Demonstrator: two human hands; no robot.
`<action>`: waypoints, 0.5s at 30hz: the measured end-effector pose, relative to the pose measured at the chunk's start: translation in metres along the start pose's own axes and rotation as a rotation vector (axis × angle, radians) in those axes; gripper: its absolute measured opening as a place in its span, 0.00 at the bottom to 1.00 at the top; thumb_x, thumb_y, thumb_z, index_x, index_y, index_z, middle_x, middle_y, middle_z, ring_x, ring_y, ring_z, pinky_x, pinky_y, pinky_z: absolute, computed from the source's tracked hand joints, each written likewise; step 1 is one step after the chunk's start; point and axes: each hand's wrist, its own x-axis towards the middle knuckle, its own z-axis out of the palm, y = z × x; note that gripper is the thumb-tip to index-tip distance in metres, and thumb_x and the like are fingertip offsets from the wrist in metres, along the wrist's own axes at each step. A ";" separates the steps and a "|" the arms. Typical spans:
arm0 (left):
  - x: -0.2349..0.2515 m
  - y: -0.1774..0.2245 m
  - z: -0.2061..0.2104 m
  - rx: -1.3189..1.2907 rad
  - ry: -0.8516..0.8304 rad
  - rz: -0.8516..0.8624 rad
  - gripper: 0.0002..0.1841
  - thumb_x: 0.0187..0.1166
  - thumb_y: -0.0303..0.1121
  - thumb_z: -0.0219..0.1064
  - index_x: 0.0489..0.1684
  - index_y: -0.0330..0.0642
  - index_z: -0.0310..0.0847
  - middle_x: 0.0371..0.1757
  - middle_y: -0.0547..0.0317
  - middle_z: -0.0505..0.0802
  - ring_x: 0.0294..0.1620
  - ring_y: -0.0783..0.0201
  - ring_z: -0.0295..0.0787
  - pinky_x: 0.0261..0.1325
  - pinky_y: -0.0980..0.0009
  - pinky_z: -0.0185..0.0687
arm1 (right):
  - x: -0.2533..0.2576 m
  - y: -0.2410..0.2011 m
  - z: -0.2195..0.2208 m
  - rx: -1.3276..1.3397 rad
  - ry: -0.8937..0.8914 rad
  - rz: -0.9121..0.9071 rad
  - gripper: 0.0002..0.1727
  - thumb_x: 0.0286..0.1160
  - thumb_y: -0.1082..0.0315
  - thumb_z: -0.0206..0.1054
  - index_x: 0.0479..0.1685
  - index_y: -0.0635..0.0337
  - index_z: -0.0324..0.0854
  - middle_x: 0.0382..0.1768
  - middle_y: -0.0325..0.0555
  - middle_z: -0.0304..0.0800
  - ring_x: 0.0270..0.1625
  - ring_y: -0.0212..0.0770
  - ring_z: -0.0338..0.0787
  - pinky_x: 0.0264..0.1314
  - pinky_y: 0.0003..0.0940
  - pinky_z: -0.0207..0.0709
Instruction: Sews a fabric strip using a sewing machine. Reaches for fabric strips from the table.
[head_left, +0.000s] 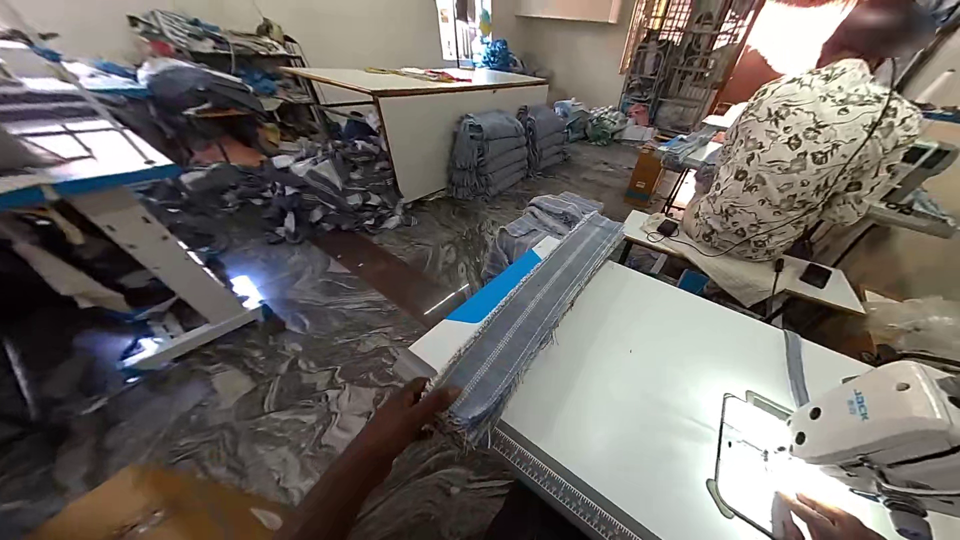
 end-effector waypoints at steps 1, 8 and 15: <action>-0.003 -0.003 0.004 -0.016 -0.008 -0.004 0.29 0.86 0.51 0.64 0.79 0.45 0.69 0.61 0.42 0.90 0.56 0.47 0.91 0.55 0.48 0.88 | 0.000 -0.001 0.000 -0.007 0.000 0.011 0.19 0.81 0.59 0.62 0.63 0.54 0.90 0.62 0.61 0.89 0.66 0.61 0.85 0.74 0.56 0.73; 0.000 -0.021 0.010 -0.230 0.007 0.037 0.27 0.83 0.48 0.69 0.74 0.40 0.73 0.53 0.41 0.93 0.50 0.48 0.95 0.51 0.51 0.94 | -0.001 -0.004 0.003 -0.009 0.018 0.015 0.19 0.79 0.59 0.62 0.62 0.54 0.90 0.61 0.61 0.89 0.65 0.61 0.86 0.72 0.57 0.74; -0.006 -0.014 0.021 -0.135 0.045 0.043 0.28 0.75 0.46 0.76 0.66 0.39 0.73 0.49 0.43 0.91 0.47 0.51 0.92 0.49 0.52 0.89 | -0.003 -0.050 -0.007 0.197 0.096 0.110 0.18 0.79 0.63 0.67 0.61 0.64 0.88 0.61 0.63 0.89 0.65 0.59 0.87 0.65 0.53 0.82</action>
